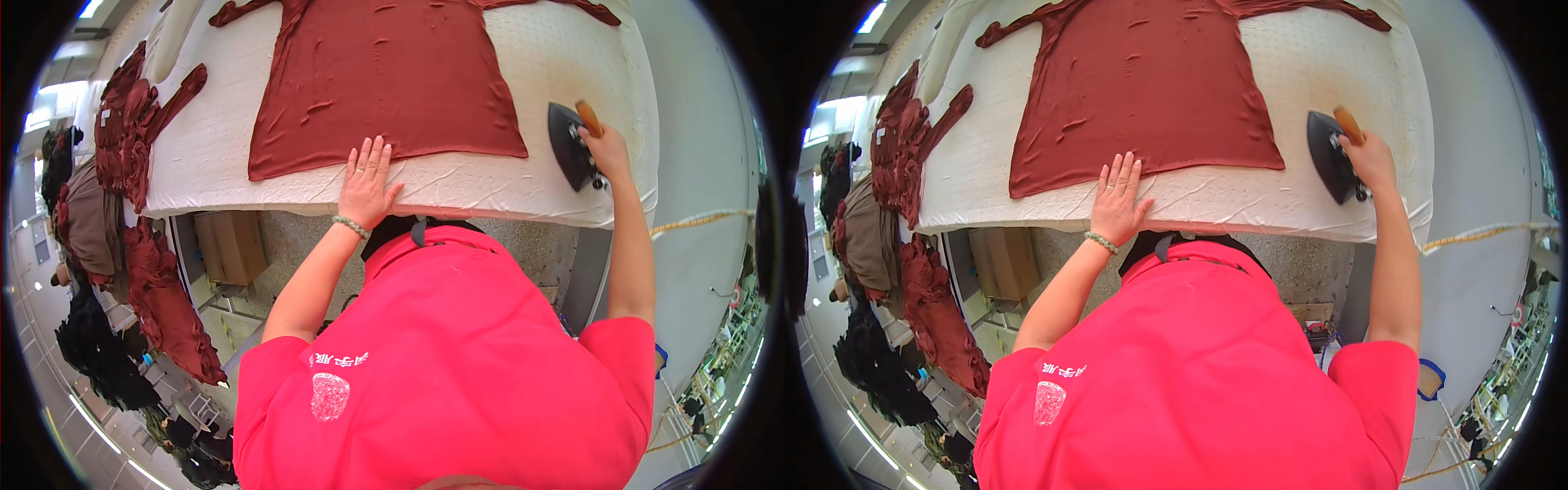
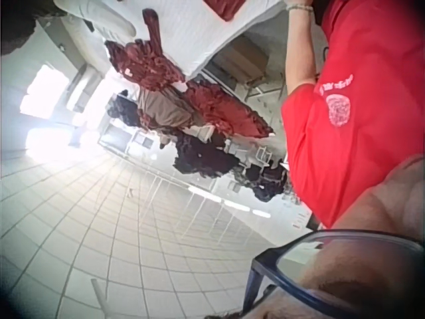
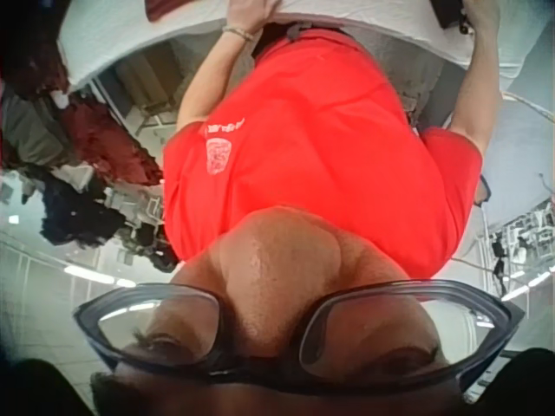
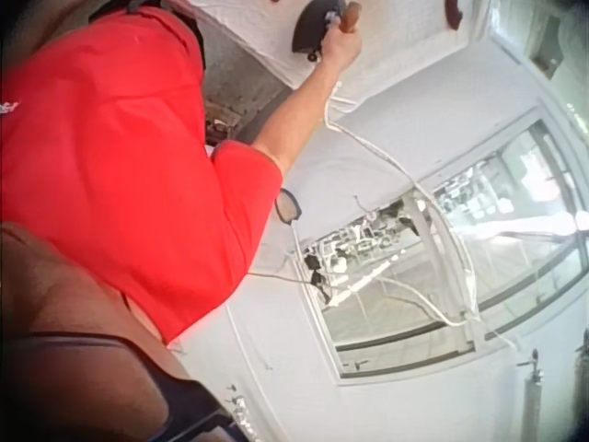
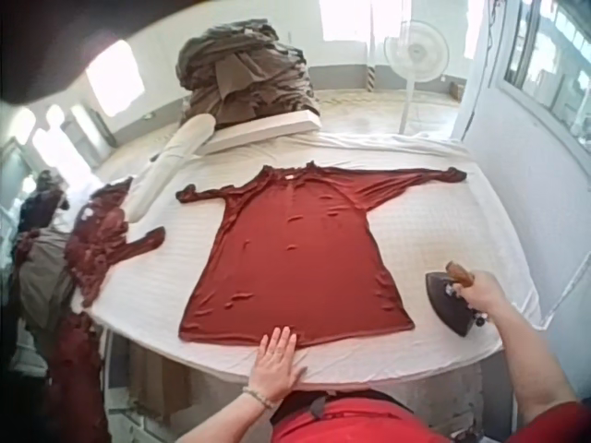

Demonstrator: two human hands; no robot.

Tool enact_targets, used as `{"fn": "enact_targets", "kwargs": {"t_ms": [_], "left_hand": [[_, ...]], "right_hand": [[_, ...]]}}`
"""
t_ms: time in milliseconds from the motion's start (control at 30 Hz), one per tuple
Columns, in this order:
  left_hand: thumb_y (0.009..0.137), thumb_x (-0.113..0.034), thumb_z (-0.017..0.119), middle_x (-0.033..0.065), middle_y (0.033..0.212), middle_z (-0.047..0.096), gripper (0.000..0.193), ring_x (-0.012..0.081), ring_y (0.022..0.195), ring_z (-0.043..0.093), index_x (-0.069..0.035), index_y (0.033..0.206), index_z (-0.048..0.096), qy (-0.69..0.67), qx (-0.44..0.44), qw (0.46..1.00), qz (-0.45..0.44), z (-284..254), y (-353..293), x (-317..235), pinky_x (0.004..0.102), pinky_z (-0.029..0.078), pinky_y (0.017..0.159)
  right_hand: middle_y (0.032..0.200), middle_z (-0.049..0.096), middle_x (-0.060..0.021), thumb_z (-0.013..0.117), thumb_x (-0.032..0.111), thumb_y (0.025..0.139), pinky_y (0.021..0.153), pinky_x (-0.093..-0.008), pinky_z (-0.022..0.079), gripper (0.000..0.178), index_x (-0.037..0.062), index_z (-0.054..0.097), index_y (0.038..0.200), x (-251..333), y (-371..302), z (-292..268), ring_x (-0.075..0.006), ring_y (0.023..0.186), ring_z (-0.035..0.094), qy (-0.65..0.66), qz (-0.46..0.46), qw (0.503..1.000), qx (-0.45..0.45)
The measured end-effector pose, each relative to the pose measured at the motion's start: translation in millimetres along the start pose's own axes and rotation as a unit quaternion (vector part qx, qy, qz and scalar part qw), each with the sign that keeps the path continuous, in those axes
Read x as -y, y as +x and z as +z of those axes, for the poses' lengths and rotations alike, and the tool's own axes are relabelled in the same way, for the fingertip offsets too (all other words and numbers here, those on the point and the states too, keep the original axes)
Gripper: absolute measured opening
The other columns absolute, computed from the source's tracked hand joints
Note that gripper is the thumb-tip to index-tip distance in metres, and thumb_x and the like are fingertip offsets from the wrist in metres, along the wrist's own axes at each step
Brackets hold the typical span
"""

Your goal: Ironing a red garment on an ironing table in a sewing factory.

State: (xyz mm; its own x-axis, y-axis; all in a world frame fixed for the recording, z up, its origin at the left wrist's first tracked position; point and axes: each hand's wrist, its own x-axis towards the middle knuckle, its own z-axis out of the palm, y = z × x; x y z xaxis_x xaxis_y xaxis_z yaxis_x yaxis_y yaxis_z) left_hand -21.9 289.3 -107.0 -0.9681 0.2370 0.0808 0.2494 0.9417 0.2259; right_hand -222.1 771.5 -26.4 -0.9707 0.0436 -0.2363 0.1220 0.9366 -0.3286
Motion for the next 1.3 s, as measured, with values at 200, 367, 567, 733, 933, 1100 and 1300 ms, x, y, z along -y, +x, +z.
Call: {"fn": "enact_targets", "kwargs": {"t_ms": [200,367,567,733,933,1100,1300], "left_hand": [[0.1,-0.048,0.058,0.0155,0.17,0.029,0.079,0.032,0.159,0.024,-0.002,0.16,0.036,0.03,-0.012,0.999,-0.014,4.6,-15.0,-5.2,0.0513,0.016,0.129],[0.1,-0.044,0.06,0.0152,0.164,0.038,0.074,0.0323,0.156,0.03,-0.002,0.158,0.04,0.002,-0.062,0.997,-0.045,8.0,-24.5,-17.5,0.0533,0.019,0.128],[0.1,-0.04,0.062,0.0145,0.157,0.045,0.07,0.0312,0.152,0.035,-0.002,0.155,0.043,-0.002,-0.093,0.995,-0.046,12.9,-25.4,-16.8,0.055,0.022,0.127],[0.101,-0.037,0.06,0.0141,0.157,0.045,0.066,0.0302,0.152,0.036,-0.003,0.155,0.044,0.028,-0.082,0.995,-0.056,14.0,-34.8,-20.0,0.0544,0.021,0.127],[0.1,-0.035,0.061,0.0137,0.157,0.046,0.066,0.0306,0.153,0.035,-0.004,0.156,0.044,0.023,-0.071,0.995,-0.071,10.5,-27.8,-22.4,0.0544,0.018,0.128],[0.1,-0.031,0.063,0.0144,0.153,0.049,0.062,0.0304,0.145,0.045,-0.004,0.153,0.047,0.012,-0.128,0.987,-0.097,-15.6,-28.5,-33.2,0.053,0.033,0.122],[0.104,-0.033,0.064,0.0117,0.126,0.067,0.045,0.0198,0.103,0.067,-0.005,0.138,0.058,-0.548,-0.187,0.639,-0.506,-23.6,-16.6,-39.0,0.0353,0.056,0.08]], "right_hand": [[0.096,0.075,-0.0159,0.075,0.032,0.095,0.079,-0.0432,0.056,0.037,0.0056,0.07,0.119,51.8,-9.7,-0.3,-0.039,0.086,0.071,-0.117,-0.255,0.905,-0.32],[0.081,0.072,-0.0096,0.075,0.031,0.097,0.06,-0.0339,0.054,0.037,0.0023,0.065,0.119,60.4,-73.8,85.6,-0.0218,0.069,0.07,0.233,-0.036,0.972,-0.004],[0.07,0.068,-0.0067,0.074,0.033,0.099,0.044,-0.024,0.045,0.034,0.0004,0.065,0.099,76.0,-58.1,90.2,-0.0103,0.052,0.063,0.323,0.1,0.913,0.229],[0.071,0.069,-0.0072,0.073,0.034,0.099,0.047,-0.0263,0.048,0.034,0.0014,0.065,0.093,49.8,-54.1,97.1,-0.0126,0.051,0.063,0.412,0.035,0.893,0.175],[0.073,0.072,-0.0096,0.073,0.029,0.097,0.055,-0.0371,0.054,0.027,0.0034,0.066,0.1,64.1,-55.1,93.4,-0.0217,0.055,0.067,0.146,0.011,0.979,0.141],[0.102,0.073,-0.0094,0.074,0.028,0.093,0.087,-0.0454,0.054,0.034,0.0095,0.065,0.12,66.6,-45.7,20.0,-0.0321,0.101,0.07,0.008,-0.261,0.939,-0.223],[0.099,0.072,-0.014,0.076,0.032,0.093,0.086,-0.0494,0.054,0.037,0.0035,0.07,0.116,39.3,-33.7,15.7,-0.0414,0.096,0.069,-0.146,-0.21,0.929,-0.268]]}}
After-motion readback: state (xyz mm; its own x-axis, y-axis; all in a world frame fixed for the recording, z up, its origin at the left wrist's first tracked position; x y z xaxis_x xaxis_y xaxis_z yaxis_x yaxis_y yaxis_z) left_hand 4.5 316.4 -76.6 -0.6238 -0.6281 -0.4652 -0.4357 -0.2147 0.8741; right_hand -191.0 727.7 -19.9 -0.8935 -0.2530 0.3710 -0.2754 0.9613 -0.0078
